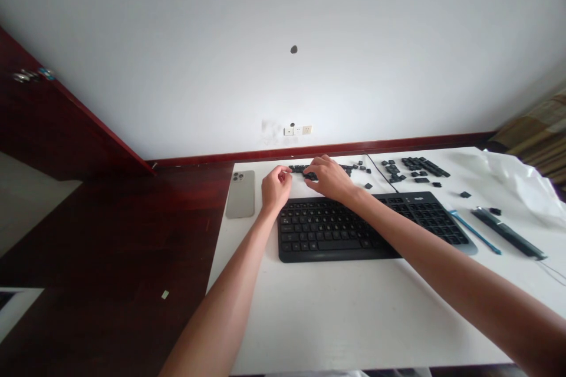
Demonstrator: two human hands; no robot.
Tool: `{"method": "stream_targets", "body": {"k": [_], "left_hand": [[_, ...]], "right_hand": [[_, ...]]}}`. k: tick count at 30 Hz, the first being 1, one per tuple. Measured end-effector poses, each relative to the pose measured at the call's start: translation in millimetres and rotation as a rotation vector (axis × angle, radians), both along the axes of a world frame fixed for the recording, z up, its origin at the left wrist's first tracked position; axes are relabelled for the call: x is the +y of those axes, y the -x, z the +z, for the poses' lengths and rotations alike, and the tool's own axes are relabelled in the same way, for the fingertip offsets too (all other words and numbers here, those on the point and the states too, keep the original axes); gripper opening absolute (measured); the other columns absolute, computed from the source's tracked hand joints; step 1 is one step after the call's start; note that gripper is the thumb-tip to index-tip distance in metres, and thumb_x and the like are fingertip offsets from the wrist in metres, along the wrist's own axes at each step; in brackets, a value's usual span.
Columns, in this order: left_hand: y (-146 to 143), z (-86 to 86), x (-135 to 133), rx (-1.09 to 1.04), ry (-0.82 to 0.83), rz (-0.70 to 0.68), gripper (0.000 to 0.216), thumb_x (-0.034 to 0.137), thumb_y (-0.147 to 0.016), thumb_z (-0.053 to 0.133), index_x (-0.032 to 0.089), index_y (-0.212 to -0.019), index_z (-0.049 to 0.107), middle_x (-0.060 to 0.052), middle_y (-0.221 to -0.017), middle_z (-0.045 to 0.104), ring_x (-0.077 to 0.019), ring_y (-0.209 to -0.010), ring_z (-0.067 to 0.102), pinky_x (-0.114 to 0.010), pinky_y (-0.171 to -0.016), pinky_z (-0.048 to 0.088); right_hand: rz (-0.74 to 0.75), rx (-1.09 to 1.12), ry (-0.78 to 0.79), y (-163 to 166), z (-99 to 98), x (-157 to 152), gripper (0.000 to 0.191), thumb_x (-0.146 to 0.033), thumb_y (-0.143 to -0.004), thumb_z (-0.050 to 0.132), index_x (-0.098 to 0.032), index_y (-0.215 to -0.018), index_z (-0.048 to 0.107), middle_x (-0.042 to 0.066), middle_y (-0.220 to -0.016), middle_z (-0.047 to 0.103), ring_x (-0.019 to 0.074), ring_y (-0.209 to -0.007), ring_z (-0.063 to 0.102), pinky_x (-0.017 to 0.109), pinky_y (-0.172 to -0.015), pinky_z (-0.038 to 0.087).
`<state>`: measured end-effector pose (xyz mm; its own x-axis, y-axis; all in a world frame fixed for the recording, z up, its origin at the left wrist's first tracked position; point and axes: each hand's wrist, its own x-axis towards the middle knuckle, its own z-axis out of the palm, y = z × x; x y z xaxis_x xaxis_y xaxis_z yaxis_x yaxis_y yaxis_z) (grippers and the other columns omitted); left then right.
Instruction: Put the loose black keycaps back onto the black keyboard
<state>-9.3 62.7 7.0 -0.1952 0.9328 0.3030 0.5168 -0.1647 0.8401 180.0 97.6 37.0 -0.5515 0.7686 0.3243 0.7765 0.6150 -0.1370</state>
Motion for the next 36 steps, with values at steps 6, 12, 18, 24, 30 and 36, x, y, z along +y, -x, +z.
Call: {"method": "stream_targets", "body": {"k": [6, 12, 18, 24, 30, 36], "left_hand": [[0, -1.3, 1, -0.006, -0.008, -0.005, 0.018, 0.016, -0.088, 0.056, 0.022, -0.090, 0.072, 0.001, -0.074, 0.068, -0.0157, -0.068, 0.061, -0.027, -0.069, 0.042], [0, -0.1, 0, -0.009, -0.007, -0.001, 0.018, 0.015, -0.088, 0.056, 0.022, -0.089, 0.073, 0.001, -0.073, 0.068, -0.0160, -0.069, 0.061, -0.027, -0.068, 0.043], [0, -0.5, 1, -0.017, -0.013, 0.001, 0.018, 0.015, -0.087, 0.056, 0.022, -0.089, 0.073, 0.001, -0.073, 0.067, -0.0162, -0.069, 0.061, -0.027, -0.069, 0.043], [0, -0.9, 1, -0.021, -0.010, 0.002, 0.018, 0.015, -0.086, 0.057, 0.023, -0.088, 0.073, 0.001, -0.073, 0.068, -0.0163, -0.068, 0.061, -0.028, -0.069, 0.042], [0, -0.1, 0, -0.018, -0.021, 0.006, 0.018, 0.016, -0.086, 0.056, 0.023, -0.089, 0.073, 0.001, -0.072, 0.065, -0.0162, -0.068, 0.060, -0.027, -0.070, 0.042], [0, 1.3, -1, -0.010, 0.013, 0.005, 0.019, 0.016, -0.086, 0.055, 0.023, -0.091, 0.073, 0.001, -0.075, 0.068, -0.0158, -0.068, 0.060, -0.027, -0.068, 0.041]], "right_hand": [[0.007, -0.012, 0.029, 6, 0.7, -3, 0.019, -0.024, -0.090, 0.068, -0.017, -0.100, 0.083, 0.012, -0.103, 0.077, 0.0313, -0.105, 0.062, 0.043, -0.096, 0.047], [0.018, -0.002, 0.050, 10, 2.7, -2, 0.021, -0.016, -0.088, 0.066, -0.018, -0.101, 0.082, 0.010, -0.100, 0.079, 0.0307, -0.104, 0.063, 0.042, -0.096, 0.046], [0.039, 0.018, 0.025, 13, 3.4, 7, 0.023, -0.016, -0.088, 0.069, -0.019, -0.107, 0.082, 0.010, -0.106, 0.079, 0.0305, -0.106, 0.063, 0.042, -0.096, 0.047], [0.031, -0.039, 0.063, 22, 5.2, 10, 0.022, -0.013, -0.088, 0.070, -0.020, -0.103, 0.083, 0.009, -0.093, 0.080, 0.0297, -0.102, 0.064, 0.040, -0.092, 0.048], [0.045, 0.057, 0.113, 18, 12.9, -2, 0.019, -0.011, -0.088, 0.067, -0.019, -0.097, 0.081, 0.008, -0.096, 0.080, 0.0278, -0.100, 0.069, 0.036, -0.089, 0.051], [0.143, 0.267, 0.360, -22, 29.3, -33, 0.017, -0.020, -0.092, 0.063, -0.022, -0.100, 0.078, 0.003, -0.096, 0.080, 0.0200, -0.087, 0.073, 0.030, -0.080, 0.053]]}}
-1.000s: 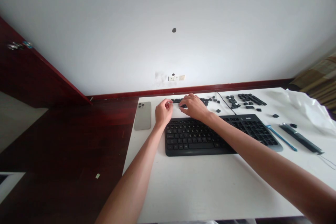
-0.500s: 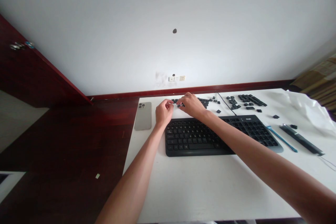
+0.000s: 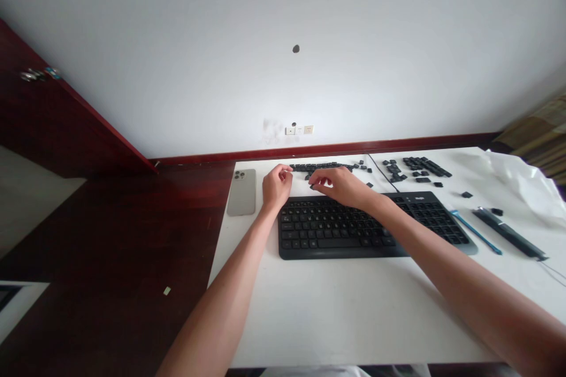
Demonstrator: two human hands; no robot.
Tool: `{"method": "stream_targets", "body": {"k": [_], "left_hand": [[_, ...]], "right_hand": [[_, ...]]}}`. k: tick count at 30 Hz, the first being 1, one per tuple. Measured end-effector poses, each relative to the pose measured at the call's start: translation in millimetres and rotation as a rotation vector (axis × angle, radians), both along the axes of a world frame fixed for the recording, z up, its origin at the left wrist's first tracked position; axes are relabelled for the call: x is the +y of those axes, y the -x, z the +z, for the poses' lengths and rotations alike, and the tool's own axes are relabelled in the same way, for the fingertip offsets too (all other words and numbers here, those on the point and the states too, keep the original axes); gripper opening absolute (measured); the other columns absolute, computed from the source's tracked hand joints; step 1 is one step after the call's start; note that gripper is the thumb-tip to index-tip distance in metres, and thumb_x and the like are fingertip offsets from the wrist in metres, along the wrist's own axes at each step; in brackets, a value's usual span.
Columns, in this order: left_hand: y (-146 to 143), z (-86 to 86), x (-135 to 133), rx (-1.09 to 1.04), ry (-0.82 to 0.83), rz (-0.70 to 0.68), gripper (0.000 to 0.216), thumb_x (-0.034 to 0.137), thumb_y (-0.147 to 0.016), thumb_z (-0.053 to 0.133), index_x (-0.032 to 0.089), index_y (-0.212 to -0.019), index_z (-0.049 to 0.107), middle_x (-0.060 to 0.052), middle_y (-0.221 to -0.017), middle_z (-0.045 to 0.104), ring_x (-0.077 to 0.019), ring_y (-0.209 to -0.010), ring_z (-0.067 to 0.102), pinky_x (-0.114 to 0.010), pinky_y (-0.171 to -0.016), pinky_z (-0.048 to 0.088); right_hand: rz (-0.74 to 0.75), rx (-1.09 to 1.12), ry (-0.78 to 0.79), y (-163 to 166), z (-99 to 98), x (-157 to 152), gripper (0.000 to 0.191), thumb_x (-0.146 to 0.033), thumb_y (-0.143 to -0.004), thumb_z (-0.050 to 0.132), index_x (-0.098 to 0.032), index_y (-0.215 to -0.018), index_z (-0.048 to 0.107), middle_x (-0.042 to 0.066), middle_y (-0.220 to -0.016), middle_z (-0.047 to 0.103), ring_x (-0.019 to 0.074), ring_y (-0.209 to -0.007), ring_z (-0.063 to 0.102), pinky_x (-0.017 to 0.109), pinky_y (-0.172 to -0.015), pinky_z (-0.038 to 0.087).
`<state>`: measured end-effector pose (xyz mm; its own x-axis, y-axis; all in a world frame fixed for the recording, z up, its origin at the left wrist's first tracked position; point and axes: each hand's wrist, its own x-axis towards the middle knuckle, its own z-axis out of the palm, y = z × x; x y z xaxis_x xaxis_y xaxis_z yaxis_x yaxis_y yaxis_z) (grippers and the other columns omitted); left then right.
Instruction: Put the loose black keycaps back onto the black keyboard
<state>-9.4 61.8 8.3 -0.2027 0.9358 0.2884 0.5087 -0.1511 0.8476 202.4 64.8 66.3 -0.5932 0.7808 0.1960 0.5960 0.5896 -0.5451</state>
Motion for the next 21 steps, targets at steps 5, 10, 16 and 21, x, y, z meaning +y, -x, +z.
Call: {"method": "stream_targets", "body": {"k": [5, 10, 16, 21], "left_hand": [[0, -0.8, 0, 0.020, 0.003, 0.005, 0.019, 0.017, -0.087, 0.056, 0.023, -0.092, 0.073, 0.001, -0.076, 0.069, -0.0162, -0.068, 0.060, -0.027, -0.067, 0.041], [1, -3.8, 2, 0.025, 0.005, -0.003, 0.018, 0.019, -0.087, 0.056, 0.022, -0.092, 0.073, -0.001, -0.079, 0.072, -0.0172, -0.072, 0.063, -0.027, -0.069, 0.043], [0, -1.4, 1, 0.039, 0.004, -0.006, 0.019, 0.019, -0.087, 0.056, 0.022, -0.092, 0.073, -0.001, -0.080, 0.073, -0.0170, -0.072, 0.063, -0.027, -0.068, 0.043], [0, -1.5, 1, 0.044, -0.008, -0.011, 0.018, 0.019, -0.087, 0.056, 0.022, -0.091, 0.073, -0.001, -0.081, 0.072, -0.0170, -0.074, 0.063, -0.027, -0.069, 0.043]], "right_hand": [[0.041, 0.041, 0.151, -28, 3.0, -26, 0.025, -0.024, -0.097, 0.056, -0.026, -0.106, 0.079, 0.004, -0.107, 0.078, 0.0199, -0.090, 0.072, 0.032, -0.079, 0.056], [-0.022, 0.184, 0.190, -37, -5.5, -45, 0.014, -0.026, -0.091, 0.065, -0.024, -0.096, 0.078, 0.005, -0.102, 0.077, 0.0203, -0.089, 0.073, 0.033, -0.081, 0.060], [-0.111, 0.214, 0.063, -35, -16.2, -47, 0.013, -0.028, -0.092, 0.066, -0.022, -0.097, 0.076, 0.006, -0.101, 0.078, 0.0205, -0.085, 0.074, 0.036, -0.081, 0.063], [-0.223, 0.364, 0.093, -43, -14.9, -33, 0.023, -0.035, -0.088, 0.076, -0.022, -0.106, 0.078, 0.005, -0.100, 0.080, 0.0224, -0.089, 0.076, 0.038, -0.088, 0.064]]}}
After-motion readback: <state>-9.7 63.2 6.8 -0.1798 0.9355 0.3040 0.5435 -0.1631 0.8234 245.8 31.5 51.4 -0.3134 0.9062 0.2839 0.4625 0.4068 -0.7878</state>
